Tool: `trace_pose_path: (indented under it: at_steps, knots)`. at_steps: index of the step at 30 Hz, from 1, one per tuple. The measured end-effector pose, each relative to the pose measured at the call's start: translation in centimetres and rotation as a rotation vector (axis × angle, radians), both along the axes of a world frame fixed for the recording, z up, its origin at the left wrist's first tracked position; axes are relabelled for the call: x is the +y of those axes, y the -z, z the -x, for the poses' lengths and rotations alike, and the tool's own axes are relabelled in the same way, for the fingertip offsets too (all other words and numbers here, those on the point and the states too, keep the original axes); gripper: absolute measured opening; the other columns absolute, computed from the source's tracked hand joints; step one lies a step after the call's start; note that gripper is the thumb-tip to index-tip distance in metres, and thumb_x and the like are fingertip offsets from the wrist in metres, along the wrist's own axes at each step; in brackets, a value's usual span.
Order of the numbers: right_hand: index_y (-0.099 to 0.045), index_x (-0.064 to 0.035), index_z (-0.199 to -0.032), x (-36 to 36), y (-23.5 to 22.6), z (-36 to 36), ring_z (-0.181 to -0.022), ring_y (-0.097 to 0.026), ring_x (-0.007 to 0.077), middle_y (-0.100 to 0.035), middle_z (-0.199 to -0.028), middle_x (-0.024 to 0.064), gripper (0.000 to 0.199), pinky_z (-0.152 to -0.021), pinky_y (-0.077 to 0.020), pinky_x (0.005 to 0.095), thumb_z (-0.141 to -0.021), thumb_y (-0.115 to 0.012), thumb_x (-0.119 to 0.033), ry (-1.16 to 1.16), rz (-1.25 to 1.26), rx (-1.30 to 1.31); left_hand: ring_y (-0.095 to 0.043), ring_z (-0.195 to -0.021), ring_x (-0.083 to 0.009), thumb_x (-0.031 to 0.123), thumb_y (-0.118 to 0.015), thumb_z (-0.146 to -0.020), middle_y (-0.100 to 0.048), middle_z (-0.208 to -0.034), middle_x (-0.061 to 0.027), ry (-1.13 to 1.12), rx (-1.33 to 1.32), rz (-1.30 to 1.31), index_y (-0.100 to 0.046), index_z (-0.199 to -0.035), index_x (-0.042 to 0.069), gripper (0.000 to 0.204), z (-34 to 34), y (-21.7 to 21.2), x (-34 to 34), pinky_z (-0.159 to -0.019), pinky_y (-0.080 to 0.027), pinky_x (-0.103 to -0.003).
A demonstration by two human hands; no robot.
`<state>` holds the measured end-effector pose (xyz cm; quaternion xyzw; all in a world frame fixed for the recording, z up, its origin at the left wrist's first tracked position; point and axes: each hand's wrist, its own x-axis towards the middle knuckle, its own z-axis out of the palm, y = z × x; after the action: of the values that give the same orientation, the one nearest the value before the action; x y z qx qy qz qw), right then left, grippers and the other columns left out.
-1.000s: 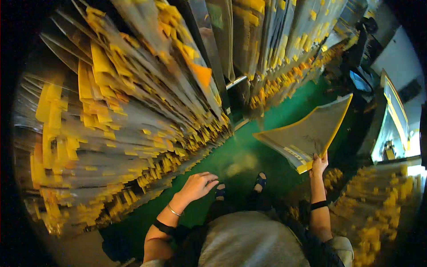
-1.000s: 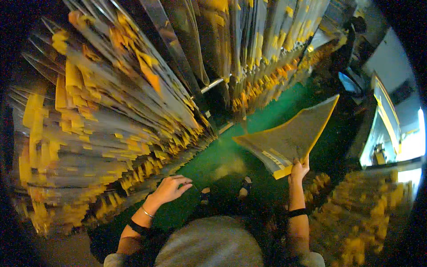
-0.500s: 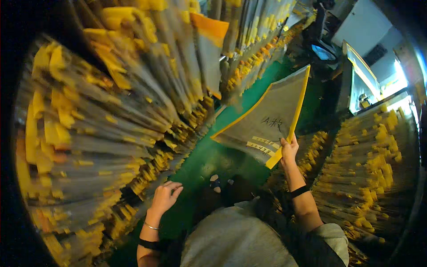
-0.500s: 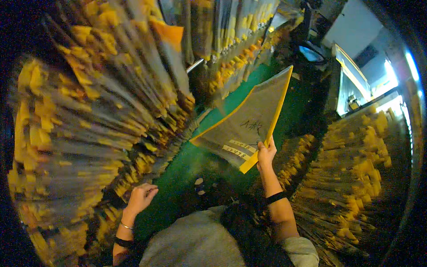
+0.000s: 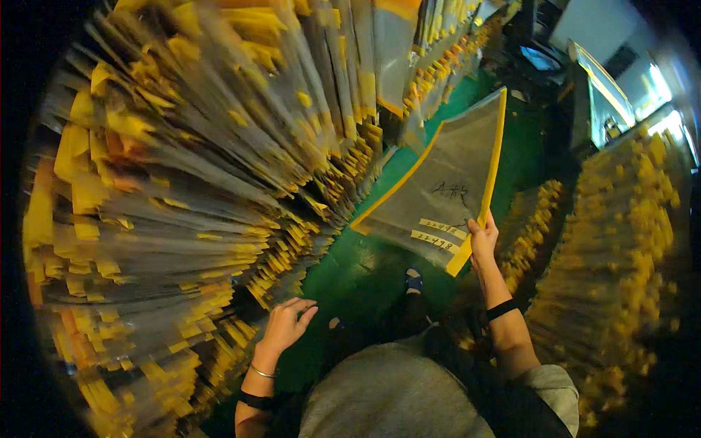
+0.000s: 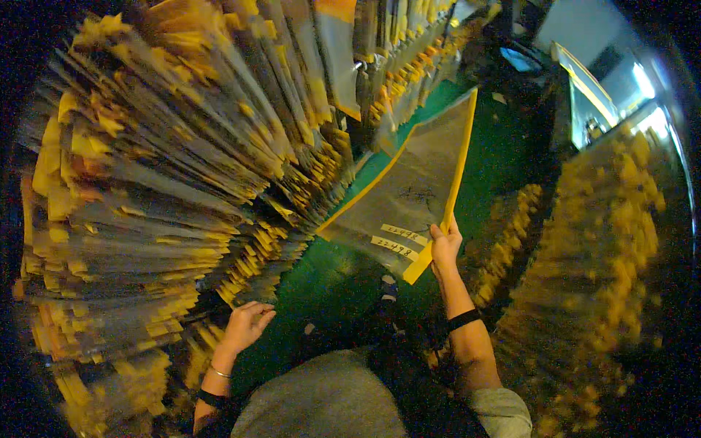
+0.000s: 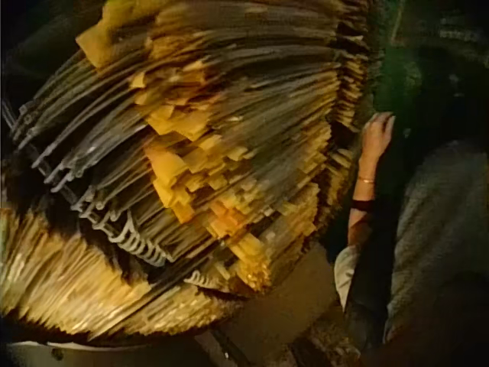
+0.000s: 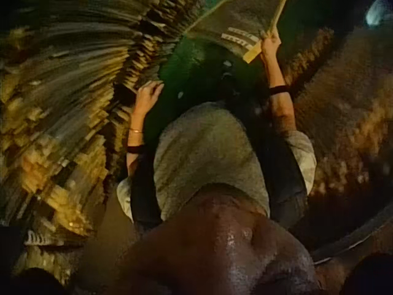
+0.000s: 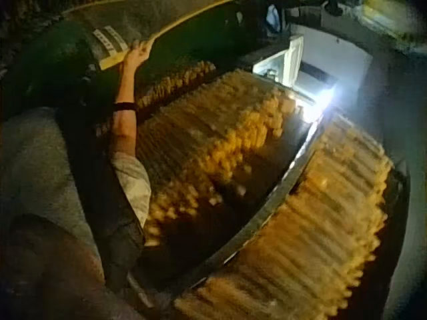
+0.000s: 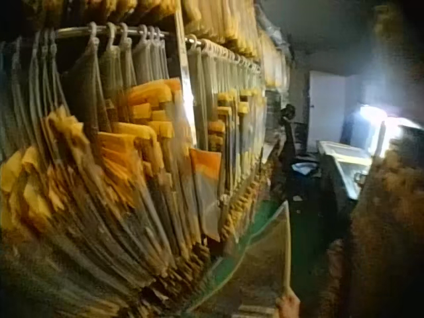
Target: Picking up stencils or printed films from a light table and filing them into a hanging storage system.
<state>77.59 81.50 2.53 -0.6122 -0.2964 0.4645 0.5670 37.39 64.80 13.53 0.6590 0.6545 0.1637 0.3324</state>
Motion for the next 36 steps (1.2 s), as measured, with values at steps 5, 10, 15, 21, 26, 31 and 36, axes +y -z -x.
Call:
trace_pose_path:
  at_steps: [5, 10, 15, 21, 26, 31, 36]
  knots:
    - [-0.040, -0.0012, -0.136, -7.3, 3.3, 3.7, -0.086, -0.052, 0.0133, -0.054, -0.111, 0.0047, 0.057, -0.074, -0.0436, 0.0259, -0.082, -0.053, 0.009, 0.069, 0.020, -0.064, -0.064, -0.076, -0.0303, 0.015, -0.065, -0.083, -0.066, -0.088, -0.0133, 0.128, -0.020, -0.001, -0.068, -0.091, 0.002, 0.016, 5.4, 2.7, -3.7, -0.067, -0.051, -0.036]
    - [-0.043, -0.0016, -0.135, -13.0, 4.2, 7.5, -0.088, -0.055, 0.0156, -0.056, -0.114, 0.0072, 0.058, -0.073, -0.0454, 0.0268, -0.080, -0.050, 0.012, 0.088, 0.174, -0.108, -0.064, -0.078, -0.0312, 0.016, -0.065, -0.083, -0.067, -0.089, -0.0128, 0.161, -0.073, 0.060, -0.068, -0.092, 0.004, 0.015, 9.3, 5.3, -9.7, -0.068, -0.051, -0.036]
    - [-0.047, -0.0050, -0.133, -15.7, 13.2, 5.9, -0.080, -0.058, 0.0170, -0.061, -0.107, 0.0080, 0.058, -0.065, -0.0471, 0.0281, -0.079, -0.047, 0.015, 0.056, 0.247, -0.036, -0.064, -0.078, -0.0308, 0.019, -0.063, -0.085, -0.066, -0.090, -0.0122, 0.096, -0.059, 0.123, -0.068, -0.093, 0.005, 0.018, 9.4, 5.9, -13.7, -0.070, -0.052, -0.038]
    - [-0.050, -0.0056, -0.130, -14.3, 21.4, 7.6, -0.075, -0.057, 0.0160, -0.061, -0.098, 0.0059, 0.053, -0.061, -0.0471, 0.0291, -0.080, -0.049, 0.011, 0.079, 0.200, -0.008, -0.064, -0.078, -0.0313, 0.020, -0.063, -0.085, -0.066, -0.090, -0.0123, 0.046, -0.009, 0.126, -0.068, -0.094, 0.005, 0.018, 9.7, 11.8, -16.1, -0.070, -0.052, -0.038]
    - [-0.048, -0.0053, -0.129, -11.5, 26.5, 8.3, -0.075, -0.054, 0.0144, -0.058, -0.093, 0.0037, 0.047, -0.062, -0.0457, 0.0283, -0.084, -0.053, 0.007, 0.012, 0.135, -0.041, -0.064, -0.079, -0.0323, 0.018, -0.062, -0.086, -0.066, -0.090, -0.0135, 0.089, 0.030, 0.109, -0.068, -0.093, 0.004, 0.017, 9.5, 17.0, -14.1, -0.071, -0.052, -0.038]
    - [-0.045, -0.0061, -0.128, -10.3, 37.3, 5.6, -0.066, -0.059, 0.0183, -0.061, -0.093, 0.0105, 0.045, -0.058, -0.0512, 0.0318, -0.085, -0.050, 0.007, -0.138, 0.380, -0.020, -0.064, -0.078, -0.0318, 0.013, -0.063, -0.085, -0.066, -0.088, -0.0143, 0.092, -0.026, -0.028, -0.067, -0.091, 0.001, 0.014, 9.9, 26.1, -10.0, -0.070, -0.052, -0.036]
    - [-0.058, -0.0015, -0.115, -11.9, 46.2, 1.0, -0.068, -0.067, 0.0256, -0.066, -0.086, 0.0179, 0.037, -0.057, -0.0564, 0.0389, -0.078, -0.056, -0.002, -0.536, 0.692, -0.619, -0.064, -0.074, -0.0291, 0.009, -0.065, -0.082, -0.067, -0.083, -0.0125, 0.006, -0.003, -0.223, -0.068, -0.087, 0.001, 0.009, 9.5, 35.0, -7.6, -0.066, -0.051, -0.034]
